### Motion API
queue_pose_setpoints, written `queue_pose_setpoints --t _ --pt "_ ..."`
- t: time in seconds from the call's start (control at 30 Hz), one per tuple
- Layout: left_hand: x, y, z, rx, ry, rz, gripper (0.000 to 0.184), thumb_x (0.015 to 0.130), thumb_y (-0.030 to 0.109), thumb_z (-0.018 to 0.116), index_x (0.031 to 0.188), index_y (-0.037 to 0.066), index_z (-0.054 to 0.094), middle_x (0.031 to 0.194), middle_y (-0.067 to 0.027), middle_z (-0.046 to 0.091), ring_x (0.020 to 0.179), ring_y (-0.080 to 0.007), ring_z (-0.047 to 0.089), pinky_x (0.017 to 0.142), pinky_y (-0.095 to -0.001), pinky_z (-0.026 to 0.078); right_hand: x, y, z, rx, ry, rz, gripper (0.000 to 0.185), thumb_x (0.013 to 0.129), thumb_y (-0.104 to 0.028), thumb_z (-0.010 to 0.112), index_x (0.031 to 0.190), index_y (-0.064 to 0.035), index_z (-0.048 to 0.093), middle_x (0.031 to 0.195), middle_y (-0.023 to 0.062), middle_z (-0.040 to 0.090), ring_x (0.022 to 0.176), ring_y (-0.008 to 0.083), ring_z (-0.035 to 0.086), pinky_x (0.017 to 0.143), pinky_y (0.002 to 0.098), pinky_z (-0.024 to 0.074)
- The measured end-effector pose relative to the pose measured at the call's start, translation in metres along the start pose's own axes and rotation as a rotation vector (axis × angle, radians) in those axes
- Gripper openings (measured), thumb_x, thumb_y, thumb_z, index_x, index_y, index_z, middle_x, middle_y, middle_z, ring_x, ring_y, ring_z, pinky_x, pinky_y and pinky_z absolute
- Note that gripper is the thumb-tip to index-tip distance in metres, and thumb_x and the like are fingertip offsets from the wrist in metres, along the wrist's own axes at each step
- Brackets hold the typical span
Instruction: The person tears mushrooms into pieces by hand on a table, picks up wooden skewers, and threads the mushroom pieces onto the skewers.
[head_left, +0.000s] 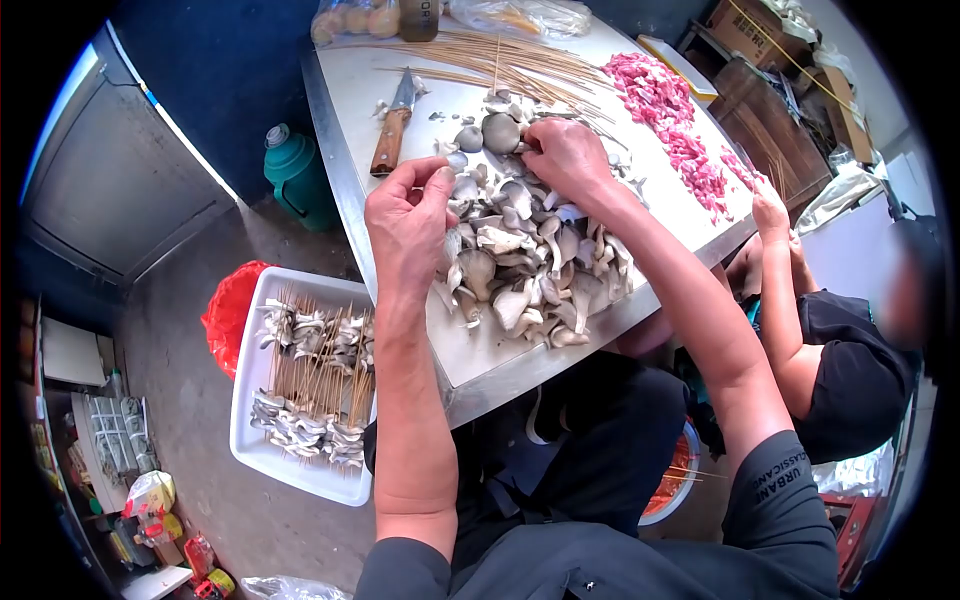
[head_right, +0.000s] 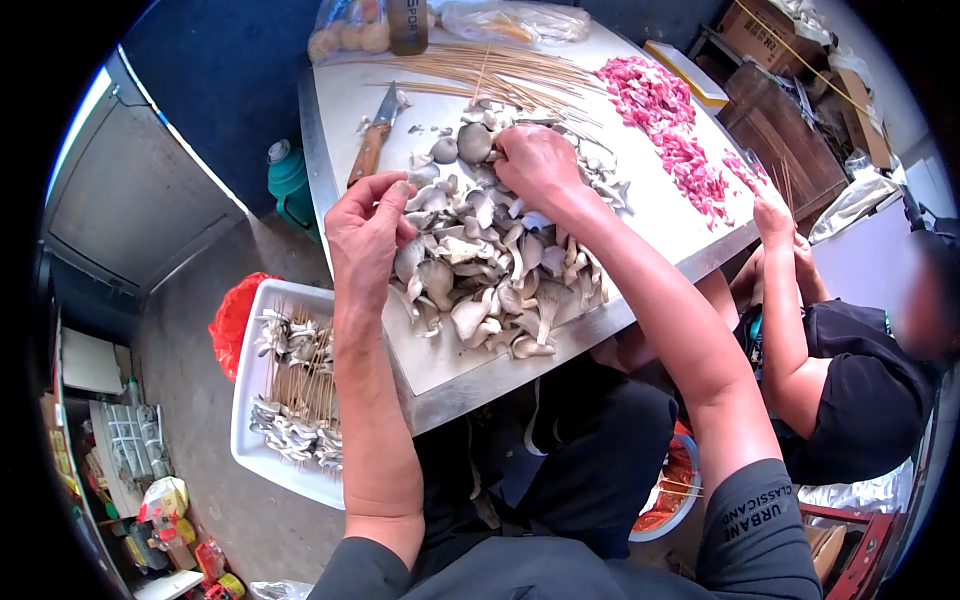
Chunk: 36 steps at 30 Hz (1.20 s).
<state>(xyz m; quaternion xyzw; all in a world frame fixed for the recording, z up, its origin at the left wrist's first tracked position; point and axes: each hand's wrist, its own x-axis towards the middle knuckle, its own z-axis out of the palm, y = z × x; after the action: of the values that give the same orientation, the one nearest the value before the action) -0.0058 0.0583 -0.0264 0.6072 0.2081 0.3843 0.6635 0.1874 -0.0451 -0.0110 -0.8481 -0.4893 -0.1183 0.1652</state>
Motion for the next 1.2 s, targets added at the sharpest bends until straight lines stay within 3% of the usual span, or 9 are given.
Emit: queue_pose_setpoints --t 0.1,0.17,0.23,0.33,0.43,0.6,0.7,0.87,1.2 --pt "0.0 0.002 -0.001 -0.009 0.007 -0.001 0.017 0.092 0.013 0.063 0.102 0.0 0.068 0.087 -0.0053 0.07 0.056 -0.0043 0.054 0.051 -0.018 0.043 0.002 -0.004 -0.007 0.019 -0.035 0.058 0.019 0.076 -0.02 0.063 0.082 -0.0022 0.067 0.085 0.0151 0.067 0.084 0.0335 0.066 0.079 0.0435 0.0516" --pt "0.001 0.002 -0.002 -0.016 0.006 0.007 0.018 0.092 0.013 0.063 0.103 -0.001 0.067 0.088 -0.0062 0.07 0.057 -0.0046 0.055 0.052 -0.0182 0.043 -0.006 -0.006 -0.011 0.18 0.106 0.036 0.018 0.074 -0.019 0.064 0.079 -0.0027 0.067 0.082 0.0143 0.067 0.081 0.0308 0.066 0.077 0.041 0.0525" --pt "-0.001 0.004 -0.001 -0.021 -0.001 0.008 0.019 0.093 0.013 0.063 0.104 -0.001 0.067 0.089 -0.007 0.07 0.057 -0.005 0.055 0.052 -0.0183 0.043 -0.013 -0.01 -0.016 0.268 0.173 0.006 0.017 0.074 -0.017 0.066 0.082 -0.002 0.068 0.08 0.0122 0.068 0.075 0.0239 0.068 0.071 0.0351 0.054" --pt "-0.004 0.009 0.003 -0.027 -0.007 0.025 0.023 0.093 0.015 0.062 0.109 -0.002 0.065 0.091 -0.0087 0.069 0.058 -0.0058 0.056 0.052 -0.0186 0.044 -0.023 -0.028 -0.033 0.756 0.178 0.111 0.017 0.08 -0.007 0.065 0.094 0.0028 0.066 0.08 0.007 0.069 0.075 0.0102 0.068 0.067 0.0237 0.0547" --pt "-0.003 0.011 0.003 -0.031 -0.06 0.007 0.028 0.095 0.02 0.061 0.113 -0.002 0.062 0.095 -0.01 0.069 0.061 -0.0081 0.06 0.054 -0.019 0.045 -0.03 -0.048 -0.039 1.141 0.171 0.128 0.019 0.083 -0.003 0.062 0.101 0.004 0.063 0.084 0.0085 0.07 0.08 0.0111 0.069 0.071 0.0227 0.0559" --pt "-0.005 0.016 0.004 -0.368 -0.222 -0.117 0.028 0.098 0.02 0.055 0.114 -0.003 0.059 0.096 -0.0098 0.067 0.072 -0.0142 0.066 0.058 -0.0228 0.052 -0.044 -0.074 -0.034 1.356 0.058 0.063 0.018 0.087 0.0 0.059 0.105 0.0054 0.062 0.093 0.0095 0.069 0.084 0.0118 0.068 0.076 0.0236 0.0568" --pt "-0.002 0.01 -0.002 -0.449 -0.226 -0.143 0.022 0.097 0.013 0.057 0.113 -0.002 0.057 0.094 -0.0093 0.066 0.076 -0.0138 0.066 0.061 -0.0226 0.052 -0.049 -0.084 -0.031 1.412 0.058 0.09 0.02 0.087 -0.001 0.061 0.106 0.0051 0.062 0.093 0.0087 0.068 0.082 0.01 0.067 0.074 0.022 0.0558" --pt "0.001 0.006 -0.003 -0.504 -0.099 -0.061 0.021 0.089 0.004 0.064 0.11 0.001 0.063 0.089 -0.0049 0.067 0.068 -0.0079 0.059 0.058 -0.0188 0.046 -0.059 -0.071 -0.028 1.09 0.021 0.077 0.03 0.083 -0.016 0.073 0.107 -0.0006 0.065 0.078 -0.0014 0.061 0.071 0.004 0.058 0.063 0.0192 0.0481" --pt "-0.008 0.017 0.0 -0.271 -0.258 -0.037 0.016 0.089 0.005 0.065 0.104 0.002 0.068 0.077 -0.0001 0.064 0.056 -0.0035 0.051 0.049 -0.0162 0.039 -0.057 -0.068 -0.021 1.182 -0.005 0.087 0.025 0.083 -0.013 0.074 0.101 0.0026 0.067 0.077 -0.0025 0.063 0.069 0.0012 0.055 0.059 0.0177 0.0458"
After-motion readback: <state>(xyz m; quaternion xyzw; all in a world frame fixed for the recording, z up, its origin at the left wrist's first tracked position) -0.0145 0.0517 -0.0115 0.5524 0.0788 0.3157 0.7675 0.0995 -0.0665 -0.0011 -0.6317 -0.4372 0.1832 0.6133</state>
